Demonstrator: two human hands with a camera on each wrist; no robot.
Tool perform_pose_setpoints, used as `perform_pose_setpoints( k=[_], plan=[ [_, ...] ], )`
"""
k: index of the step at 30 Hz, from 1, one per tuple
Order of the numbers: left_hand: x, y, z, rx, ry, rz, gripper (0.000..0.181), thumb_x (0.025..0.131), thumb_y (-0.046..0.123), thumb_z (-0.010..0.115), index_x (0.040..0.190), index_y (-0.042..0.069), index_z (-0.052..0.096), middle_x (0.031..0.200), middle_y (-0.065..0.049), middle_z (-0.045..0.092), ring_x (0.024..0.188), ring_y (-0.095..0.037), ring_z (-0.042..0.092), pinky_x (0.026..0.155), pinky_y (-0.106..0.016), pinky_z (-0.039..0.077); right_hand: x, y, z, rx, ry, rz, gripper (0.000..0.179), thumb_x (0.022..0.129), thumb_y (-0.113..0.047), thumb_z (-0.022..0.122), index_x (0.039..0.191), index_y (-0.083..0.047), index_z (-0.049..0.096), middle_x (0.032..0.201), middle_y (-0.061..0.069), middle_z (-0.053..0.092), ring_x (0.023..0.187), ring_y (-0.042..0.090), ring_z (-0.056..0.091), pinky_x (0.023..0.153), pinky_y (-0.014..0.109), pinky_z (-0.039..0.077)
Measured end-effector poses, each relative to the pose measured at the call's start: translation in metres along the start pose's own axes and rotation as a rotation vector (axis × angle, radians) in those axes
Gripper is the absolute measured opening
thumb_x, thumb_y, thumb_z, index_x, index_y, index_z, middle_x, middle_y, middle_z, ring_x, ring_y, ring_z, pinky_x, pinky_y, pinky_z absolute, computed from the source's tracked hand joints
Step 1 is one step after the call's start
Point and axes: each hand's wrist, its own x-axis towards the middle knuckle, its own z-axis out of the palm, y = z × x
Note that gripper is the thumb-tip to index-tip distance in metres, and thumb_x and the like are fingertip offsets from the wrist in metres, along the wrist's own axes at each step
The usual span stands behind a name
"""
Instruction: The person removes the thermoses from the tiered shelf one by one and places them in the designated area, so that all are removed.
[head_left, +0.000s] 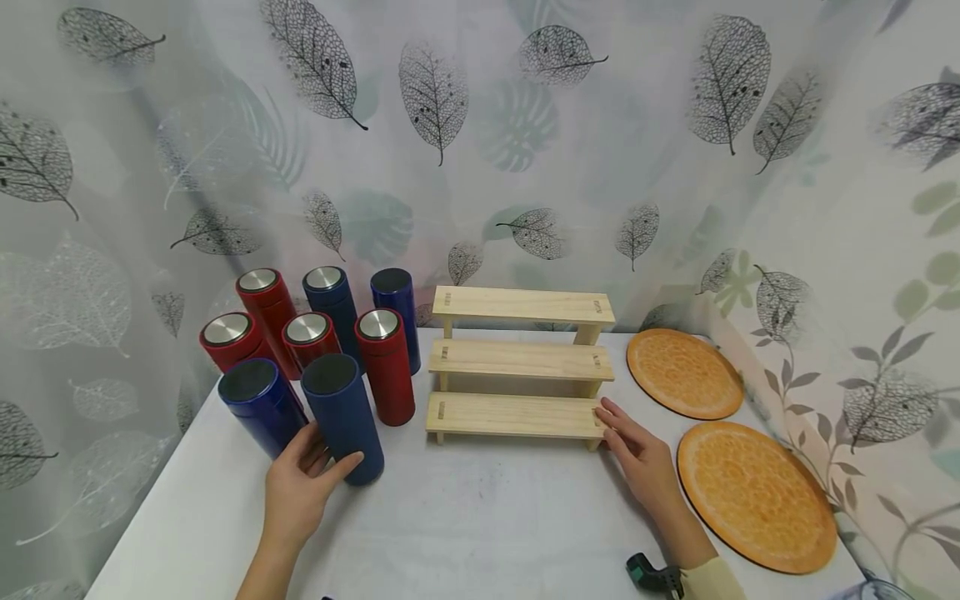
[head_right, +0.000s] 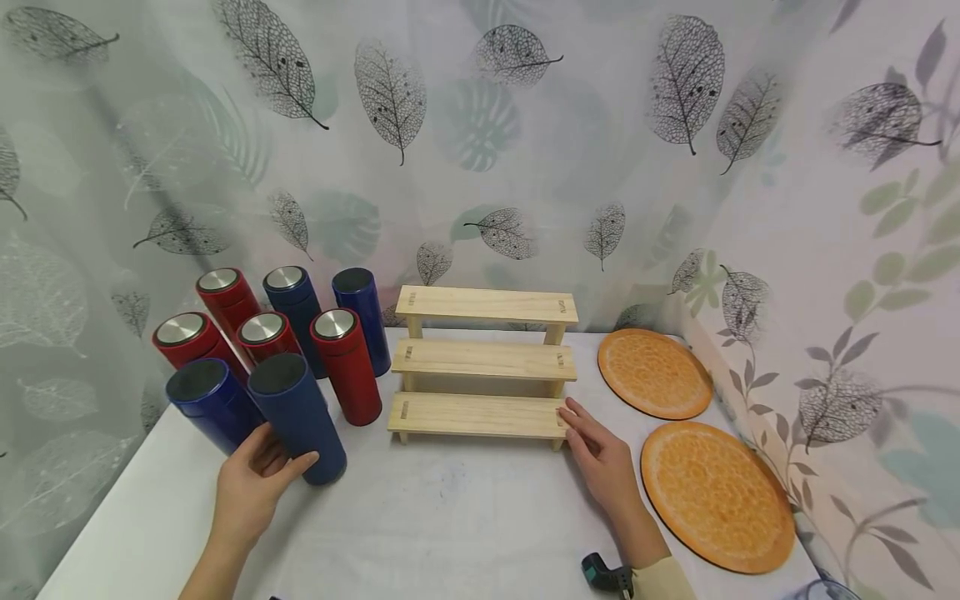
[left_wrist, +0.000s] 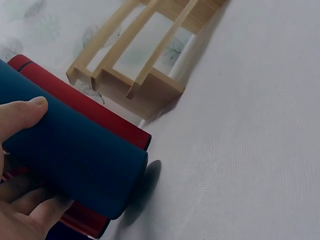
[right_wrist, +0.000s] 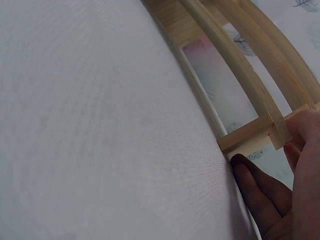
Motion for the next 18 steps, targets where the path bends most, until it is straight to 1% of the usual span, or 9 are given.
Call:
perform_pose_setpoints(
  k=[2,4,8,14,18],
  plan=[
    [0.000,-0.001,0.000,0.004,-0.001,0.005,0.081,0.090,0.011,0.091,0.158,-0.002,0.050,0.154,-0.028,0.055,0.138,-0.041,0.060,0.101,-0.018,0.049,0.000,0.006,0.000,-0.001,-0.004,0.002,0.036,0.110,-0.011,0.066,0.146,-0.012,0.070,0.161,0.004,0.055,0.142,-0.003,0.049,0.098,0.009,0.049],
    [-0.001,-0.001,0.001,0.011,-0.002,0.007,0.079,0.091,0.011,0.091,0.157,-0.002,0.051,0.154,-0.028,0.056,0.138,-0.042,0.060,0.101,-0.019,0.049,0.000,0.010,-0.001,0.000,-0.007,-0.001,0.036,0.110,-0.012,0.067,0.146,-0.014,0.071,0.160,0.002,0.055,0.142,-0.003,0.049,0.099,0.009,0.049],
    [-0.002,-0.004,0.000,0.030,-0.001,0.005,0.078,0.091,0.013,0.091,0.157,0.000,0.052,0.154,-0.027,0.056,0.138,-0.042,0.059,0.101,-0.018,0.049,0.001,0.012,-0.001,0.005,-0.009,-0.008,0.037,0.110,-0.014,0.068,0.146,-0.017,0.071,0.160,0.000,0.056,0.143,-0.002,0.050,0.099,0.009,0.049],
    [-0.003,-0.009,0.001,0.021,0.007,0.015,0.077,0.091,0.012,0.091,0.156,0.000,0.052,0.152,-0.027,0.057,0.138,-0.043,0.059,0.100,-0.013,0.048,0.001,0.010,0.000,0.012,-0.009,-0.016,0.037,0.110,-0.013,0.068,0.146,-0.016,0.071,0.160,0.002,0.056,0.142,-0.004,0.049,0.099,0.009,0.048],
    [-0.002,-0.012,0.002,0.017,0.011,0.007,0.076,0.090,0.012,0.092,0.154,0.001,0.054,0.152,-0.026,0.058,0.138,-0.040,0.060,0.099,-0.011,0.048,0.000,0.009,0.000,-0.004,-0.014,-0.016,0.037,0.110,-0.012,0.067,0.147,-0.014,0.070,0.160,0.004,0.055,0.142,-0.005,0.048,0.099,0.008,0.048]
  ],
)
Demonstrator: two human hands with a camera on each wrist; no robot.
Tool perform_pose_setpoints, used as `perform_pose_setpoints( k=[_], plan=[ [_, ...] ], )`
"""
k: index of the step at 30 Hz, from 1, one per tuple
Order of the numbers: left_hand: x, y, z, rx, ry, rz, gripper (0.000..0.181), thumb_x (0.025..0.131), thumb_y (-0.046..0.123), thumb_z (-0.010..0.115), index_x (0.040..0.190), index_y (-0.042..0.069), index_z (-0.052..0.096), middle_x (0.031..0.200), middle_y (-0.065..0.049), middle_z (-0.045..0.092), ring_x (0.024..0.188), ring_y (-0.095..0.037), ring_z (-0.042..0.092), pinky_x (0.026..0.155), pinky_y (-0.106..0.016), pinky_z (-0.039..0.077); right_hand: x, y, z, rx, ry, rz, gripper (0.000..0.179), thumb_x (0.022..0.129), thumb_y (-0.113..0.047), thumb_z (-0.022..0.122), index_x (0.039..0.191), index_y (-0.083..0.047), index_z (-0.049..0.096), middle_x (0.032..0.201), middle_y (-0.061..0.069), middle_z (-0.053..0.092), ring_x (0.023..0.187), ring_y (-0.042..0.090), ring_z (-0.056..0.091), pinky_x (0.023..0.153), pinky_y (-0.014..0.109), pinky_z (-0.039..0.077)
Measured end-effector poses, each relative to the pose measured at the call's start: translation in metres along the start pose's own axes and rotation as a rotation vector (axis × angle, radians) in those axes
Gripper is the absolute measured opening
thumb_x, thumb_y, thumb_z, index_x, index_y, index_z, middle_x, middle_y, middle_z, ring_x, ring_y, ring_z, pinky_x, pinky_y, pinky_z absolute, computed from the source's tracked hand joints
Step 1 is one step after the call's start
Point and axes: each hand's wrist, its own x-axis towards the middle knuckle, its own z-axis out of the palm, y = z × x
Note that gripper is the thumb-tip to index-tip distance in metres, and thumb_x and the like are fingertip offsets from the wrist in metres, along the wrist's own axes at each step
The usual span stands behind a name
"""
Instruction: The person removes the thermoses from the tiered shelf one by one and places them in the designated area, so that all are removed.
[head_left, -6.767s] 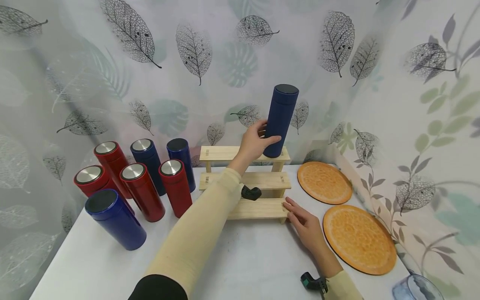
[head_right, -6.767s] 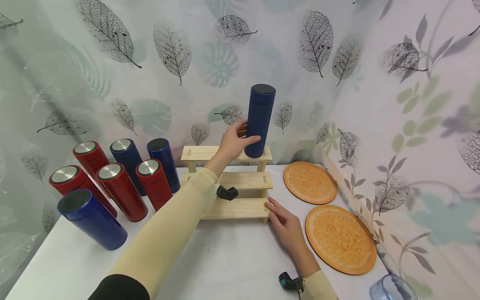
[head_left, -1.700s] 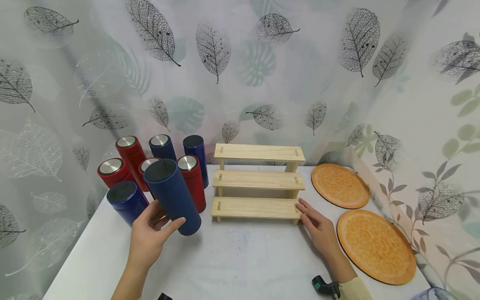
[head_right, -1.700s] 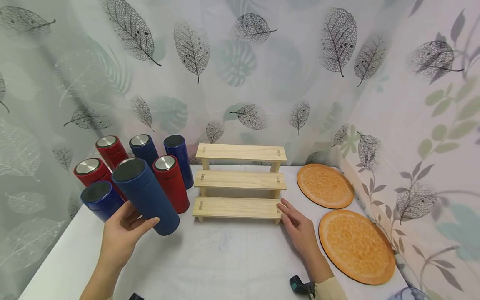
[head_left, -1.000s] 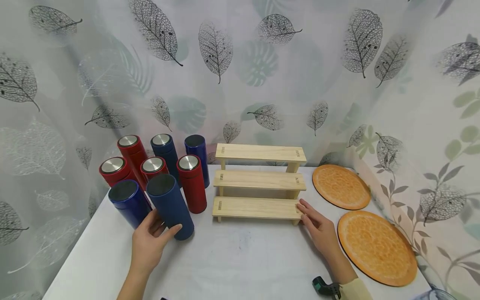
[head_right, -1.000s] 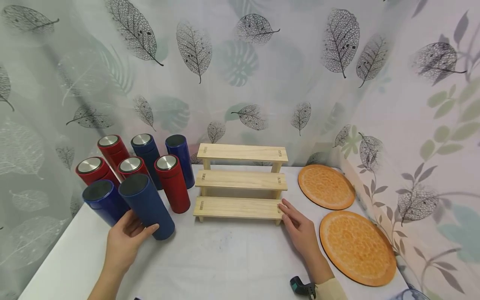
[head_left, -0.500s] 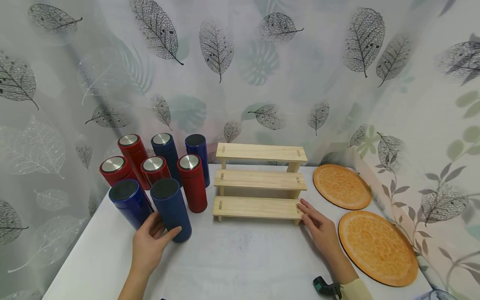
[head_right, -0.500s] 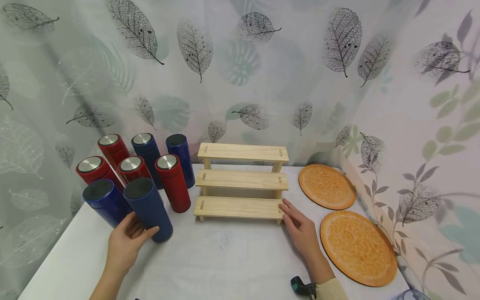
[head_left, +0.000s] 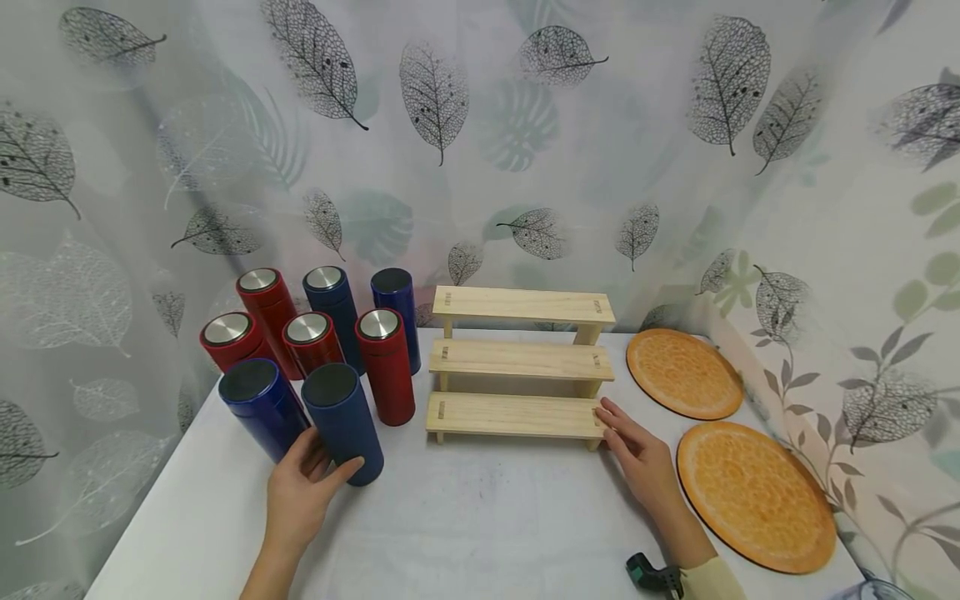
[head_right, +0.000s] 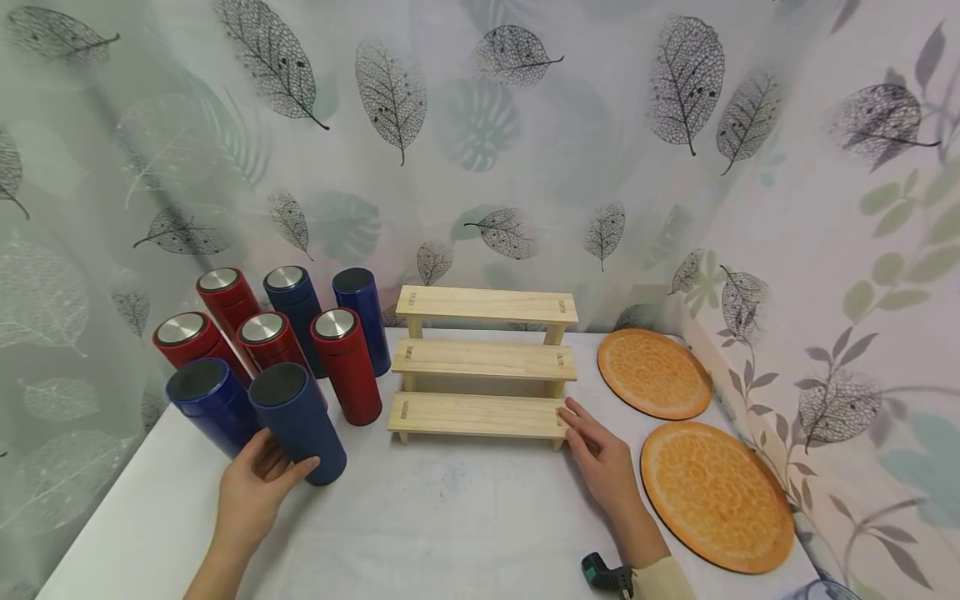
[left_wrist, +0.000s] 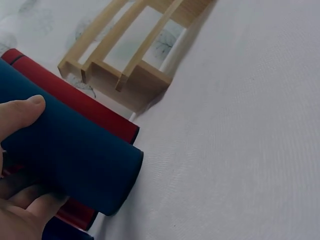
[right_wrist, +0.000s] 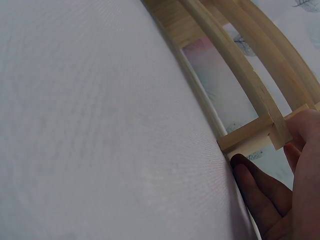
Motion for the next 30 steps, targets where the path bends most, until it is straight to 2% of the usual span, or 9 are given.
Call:
perform_pose_setpoints(
  k=[6,12,17,20,25,28,30],
  plan=[
    [0.001,-0.003,0.002,0.021,-0.002,-0.013,0.076,0.091,0.015,0.091,0.155,0.002,0.052,0.153,-0.027,0.056,0.140,-0.042,0.058,0.105,-0.019,0.047,0.000,-0.003,-0.001,0.005,-0.003,0.020,0.037,0.111,-0.016,0.067,0.147,-0.016,0.070,0.161,0.001,0.054,0.143,-0.003,0.048,0.098,0.009,0.049],
    [-0.001,-0.005,0.004,0.020,0.000,0.000,0.078,0.092,0.016,0.091,0.156,0.002,0.050,0.154,-0.027,0.055,0.141,-0.042,0.057,0.101,-0.009,0.044,0.001,-0.004,-0.001,-0.030,0.004,0.013,0.037,0.111,-0.014,0.066,0.147,-0.015,0.070,0.161,0.001,0.055,0.145,0.003,0.049,0.100,0.007,0.047],
    [-0.003,-0.004,0.005,0.022,0.003,0.008,0.080,0.093,0.018,0.090,0.158,-0.002,0.047,0.155,-0.030,0.053,0.144,-0.044,0.053,0.108,-0.016,0.043,0.001,-0.005,0.002,-0.034,0.016,0.002,0.035,0.110,-0.008,0.065,0.145,-0.007,0.069,0.160,0.008,0.056,0.147,0.010,0.050,0.101,0.006,0.045],
    [-0.007,-0.002,0.007,0.060,-0.008,-0.043,0.086,0.096,0.025,0.088,0.163,-0.003,0.040,0.161,-0.030,0.048,0.148,-0.042,0.049,0.114,-0.027,0.042,0.001,-0.004,0.004,-0.015,0.016,0.012,0.035,0.110,-0.006,0.064,0.145,-0.004,0.069,0.160,0.010,0.055,0.146,0.007,0.050,0.100,0.007,0.046],
    [-0.019,0.003,0.011,0.142,-0.059,-0.163,0.100,0.102,0.035,0.080,0.172,0.000,0.018,0.174,-0.025,0.027,0.157,-0.040,0.035,0.122,-0.045,0.035,0.002,-0.003,0.003,-0.028,0.003,0.014,0.036,0.111,-0.013,0.065,0.147,-0.013,0.070,0.161,0.002,0.055,0.146,0.006,0.049,0.100,0.007,0.046],
    [-0.028,0.010,0.012,0.130,-0.062,-0.185,0.097,0.105,0.031,0.076,0.173,0.001,0.013,0.176,-0.024,0.023,0.159,-0.040,0.031,0.123,-0.049,0.034,0.001,-0.001,0.003,-0.021,0.000,0.012,0.037,0.111,-0.015,0.067,0.147,-0.017,0.070,0.161,0.000,0.055,0.146,0.007,0.050,0.100,0.008,0.047],
    [-0.034,0.015,0.012,0.110,-0.045,-0.172,0.092,0.106,0.027,0.075,0.172,0.000,0.017,0.175,-0.024,0.026,0.159,-0.039,0.032,0.123,-0.047,0.035,0.000,-0.001,0.003,-0.003,-0.002,0.016,0.036,0.111,-0.016,0.067,0.147,-0.018,0.070,0.161,-0.001,0.055,0.146,0.005,0.050,0.099,0.009,0.048]
  ],
)
